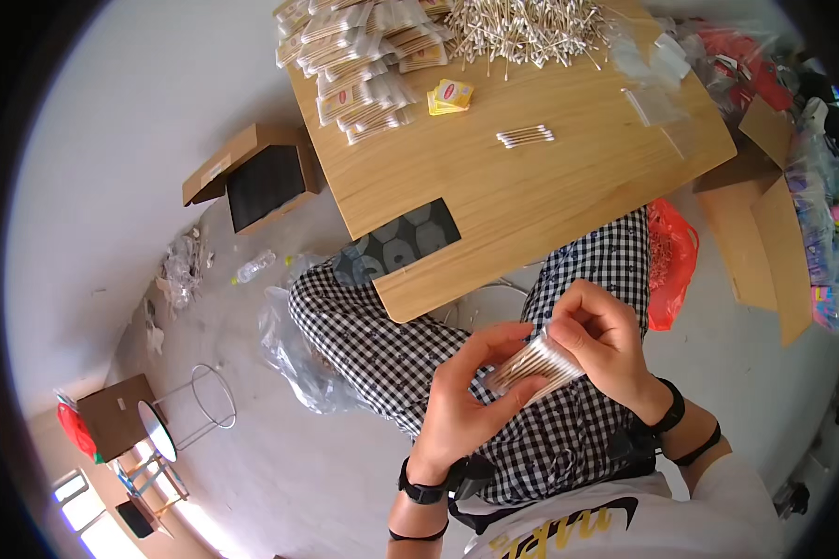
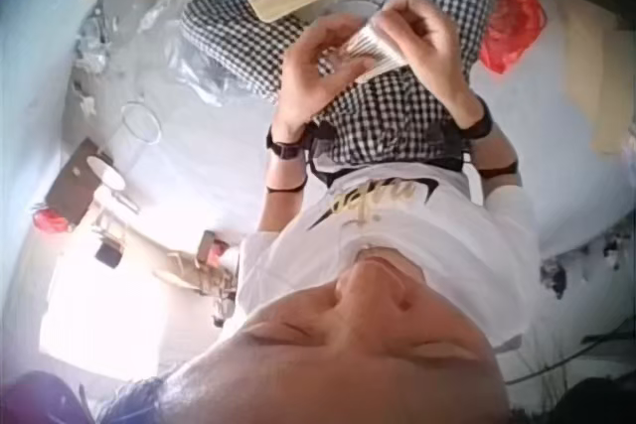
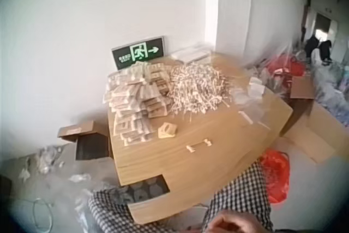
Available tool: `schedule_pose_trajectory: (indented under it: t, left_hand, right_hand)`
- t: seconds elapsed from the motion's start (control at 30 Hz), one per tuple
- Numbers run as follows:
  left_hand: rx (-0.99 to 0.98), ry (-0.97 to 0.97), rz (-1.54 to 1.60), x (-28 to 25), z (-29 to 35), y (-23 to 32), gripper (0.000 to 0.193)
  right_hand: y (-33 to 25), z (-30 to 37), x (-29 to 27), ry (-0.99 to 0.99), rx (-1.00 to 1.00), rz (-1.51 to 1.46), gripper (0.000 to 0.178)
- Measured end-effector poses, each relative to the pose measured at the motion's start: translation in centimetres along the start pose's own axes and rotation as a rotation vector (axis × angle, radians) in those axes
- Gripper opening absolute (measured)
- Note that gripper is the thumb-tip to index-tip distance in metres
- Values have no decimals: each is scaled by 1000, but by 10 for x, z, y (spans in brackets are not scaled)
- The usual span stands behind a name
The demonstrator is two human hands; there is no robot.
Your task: Packing small groups of cotton swabs into individual plastic sleeves and labeling them.
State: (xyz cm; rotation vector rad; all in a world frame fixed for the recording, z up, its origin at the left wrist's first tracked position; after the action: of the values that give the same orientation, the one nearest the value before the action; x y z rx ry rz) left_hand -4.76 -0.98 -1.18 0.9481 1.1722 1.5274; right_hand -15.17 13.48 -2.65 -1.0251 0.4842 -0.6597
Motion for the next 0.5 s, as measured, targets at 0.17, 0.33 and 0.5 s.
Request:
schedule_pose_trajectory:
  t: [0.17, 0.33, 0.5]
  left_hand:
    - [93, 148, 245, 3, 5, -10, 44]
    - [175, 204, 533, 6, 3, -10, 35]
    - [179, 264, 251, 4, 4, -1, 38]
  right_hand:
    - [-23, 5, -1, -46, -441, -400, 53]
    - [-35, 9, 11, -40, -593, 87, 45]
    - [-29, 6, 7, -6, -513, 3, 30]
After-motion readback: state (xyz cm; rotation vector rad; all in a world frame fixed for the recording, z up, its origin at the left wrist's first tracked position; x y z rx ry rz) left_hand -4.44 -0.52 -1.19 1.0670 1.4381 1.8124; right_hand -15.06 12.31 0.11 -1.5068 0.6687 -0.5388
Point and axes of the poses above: each hand's wrist, its own z-axis away from the middle knuckle, its own x-axis out of the palm, y = z × x, the point moved 5 cm from there along -z, towards the middle knuckle, and after that the axes turned 2 degrees about y, right-handed, at the moved point
